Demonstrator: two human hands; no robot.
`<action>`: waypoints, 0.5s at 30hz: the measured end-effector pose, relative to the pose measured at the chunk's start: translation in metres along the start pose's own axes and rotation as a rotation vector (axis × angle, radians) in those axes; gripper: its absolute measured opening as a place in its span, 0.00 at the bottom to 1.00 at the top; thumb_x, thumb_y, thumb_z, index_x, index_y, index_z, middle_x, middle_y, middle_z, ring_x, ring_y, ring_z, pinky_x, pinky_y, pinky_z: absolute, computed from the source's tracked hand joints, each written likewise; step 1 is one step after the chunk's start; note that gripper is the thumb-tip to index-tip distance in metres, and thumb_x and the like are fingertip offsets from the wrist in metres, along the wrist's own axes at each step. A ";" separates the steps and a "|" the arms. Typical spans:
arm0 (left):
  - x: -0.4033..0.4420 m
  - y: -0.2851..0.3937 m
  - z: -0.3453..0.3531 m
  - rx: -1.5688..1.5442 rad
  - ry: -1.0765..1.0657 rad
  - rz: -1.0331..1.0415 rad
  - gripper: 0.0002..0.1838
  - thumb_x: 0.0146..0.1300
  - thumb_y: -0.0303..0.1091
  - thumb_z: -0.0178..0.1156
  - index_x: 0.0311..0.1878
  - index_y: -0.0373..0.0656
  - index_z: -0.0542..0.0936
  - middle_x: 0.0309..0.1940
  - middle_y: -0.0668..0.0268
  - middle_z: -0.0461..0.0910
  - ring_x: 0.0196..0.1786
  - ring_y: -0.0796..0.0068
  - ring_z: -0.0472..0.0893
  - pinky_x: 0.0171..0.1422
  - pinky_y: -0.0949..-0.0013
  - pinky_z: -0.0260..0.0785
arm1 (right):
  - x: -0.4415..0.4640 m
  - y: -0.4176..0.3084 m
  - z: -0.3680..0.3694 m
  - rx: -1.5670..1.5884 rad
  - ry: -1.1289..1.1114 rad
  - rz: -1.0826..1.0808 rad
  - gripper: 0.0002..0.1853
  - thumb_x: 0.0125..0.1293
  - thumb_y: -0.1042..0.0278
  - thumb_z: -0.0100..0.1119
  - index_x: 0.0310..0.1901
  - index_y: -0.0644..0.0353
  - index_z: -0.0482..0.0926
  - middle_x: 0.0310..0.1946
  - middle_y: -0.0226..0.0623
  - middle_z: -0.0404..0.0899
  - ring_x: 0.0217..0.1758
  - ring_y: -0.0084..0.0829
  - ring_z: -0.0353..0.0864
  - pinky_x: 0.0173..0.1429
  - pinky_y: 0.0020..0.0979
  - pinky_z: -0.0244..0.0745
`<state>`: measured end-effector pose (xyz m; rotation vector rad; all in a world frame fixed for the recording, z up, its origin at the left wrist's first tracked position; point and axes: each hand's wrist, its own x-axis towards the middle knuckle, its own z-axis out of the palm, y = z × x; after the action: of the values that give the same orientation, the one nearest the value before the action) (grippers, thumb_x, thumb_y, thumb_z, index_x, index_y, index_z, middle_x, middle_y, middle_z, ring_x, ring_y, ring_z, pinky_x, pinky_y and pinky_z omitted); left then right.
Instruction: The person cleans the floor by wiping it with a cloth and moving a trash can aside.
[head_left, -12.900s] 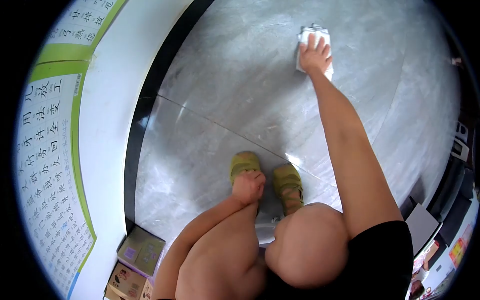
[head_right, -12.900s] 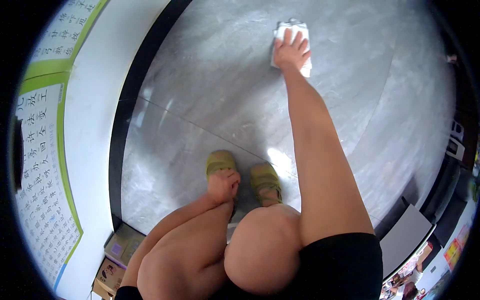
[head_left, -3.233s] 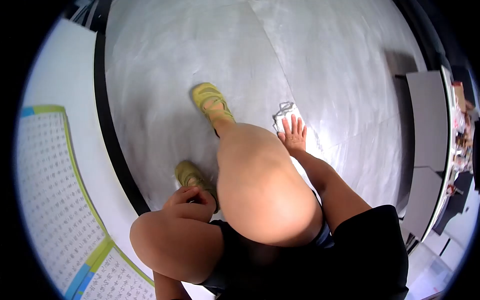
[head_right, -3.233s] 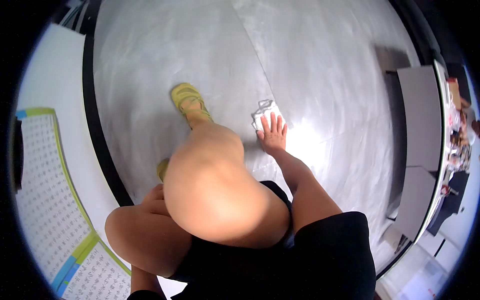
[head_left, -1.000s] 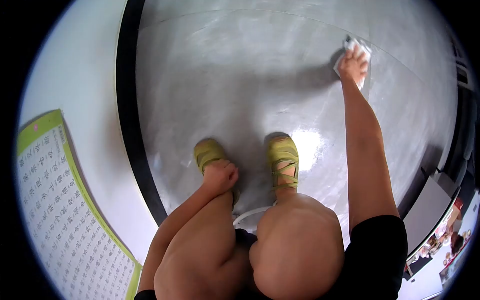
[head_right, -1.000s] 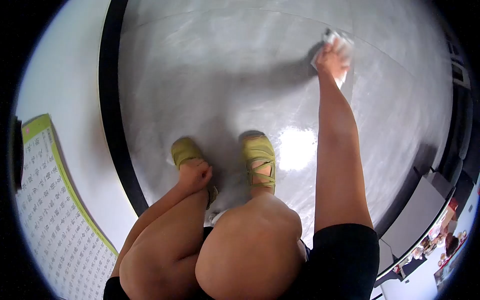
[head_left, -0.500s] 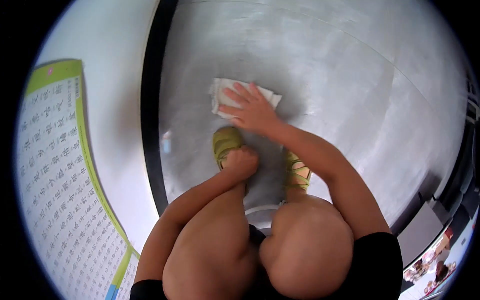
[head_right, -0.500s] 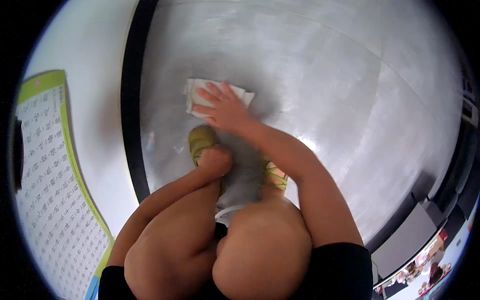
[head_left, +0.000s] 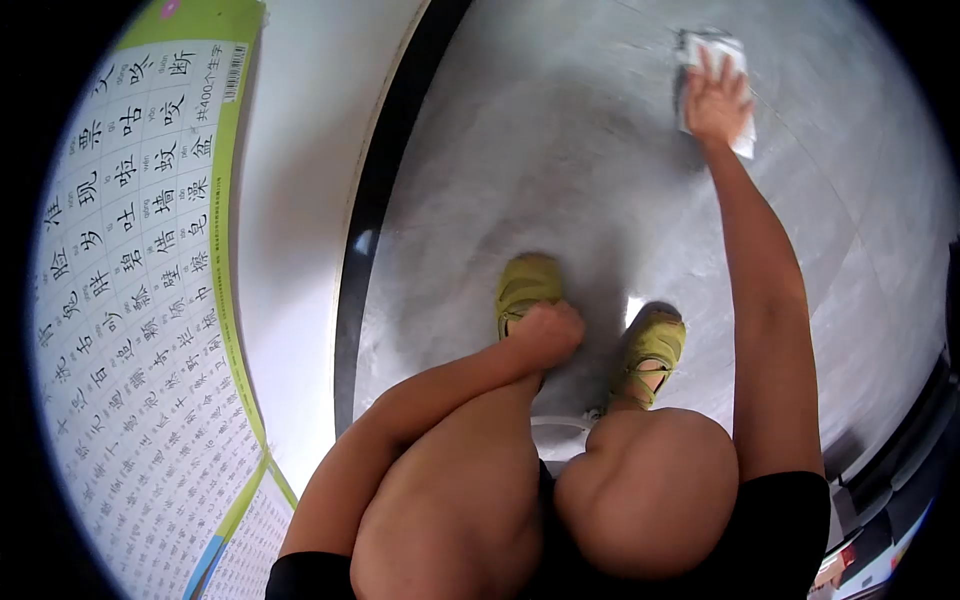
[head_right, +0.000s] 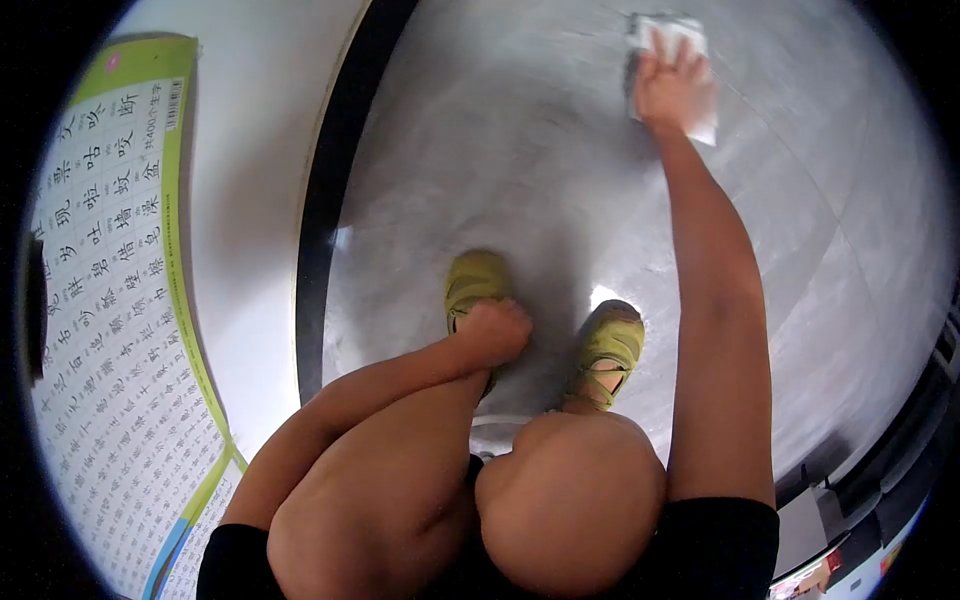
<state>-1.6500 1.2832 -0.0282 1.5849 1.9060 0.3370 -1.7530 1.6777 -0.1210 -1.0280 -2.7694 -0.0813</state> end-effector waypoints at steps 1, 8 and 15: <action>0.000 0.000 0.001 -0.008 0.008 0.001 0.06 0.48 0.34 0.58 0.24 0.43 0.80 0.27 0.60 0.79 0.35 0.63 0.80 0.32 0.60 0.75 | 0.000 -0.022 0.003 -0.009 0.034 -0.090 0.29 0.74 0.42 0.34 0.75 0.33 0.54 0.78 0.36 0.45 0.79 0.50 0.43 0.74 0.63 0.42; 0.000 0.000 0.003 0.019 -0.028 0.001 0.07 0.50 0.35 0.58 0.27 0.43 0.80 0.29 0.61 0.79 0.36 0.63 0.80 0.33 0.61 0.75 | -0.113 -0.196 -0.062 0.537 -0.136 -0.879 0.24 0.68 0.50 0.49 0.66 0.32 0.70 0.73 0.34 0.58 0.77 0.43 0.51 0.77 0.58 0.42; -0.006 -0.004 0.022 0.002 -0.111 0.006 0.05 0.49 0.34 0.58 0.27 0.44 0.79 0.28 0.62 0.78 0.36 0.64 0.79 0.33 0.62 0.74 | -0.103 -0.198 -0.075 0.617 -0.360 -1.200 0.29 0.65 0.47 0.54 0.68 0.29 0.66 0.75 0.30 0.55 0.79 0.38 0.49 0.78 0.55 0.40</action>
<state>-1.6394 1.2723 -0.0453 1.5778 1.8178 0.2452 -1.7938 1.4530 -0.0644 0.8544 -2.9193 0.7849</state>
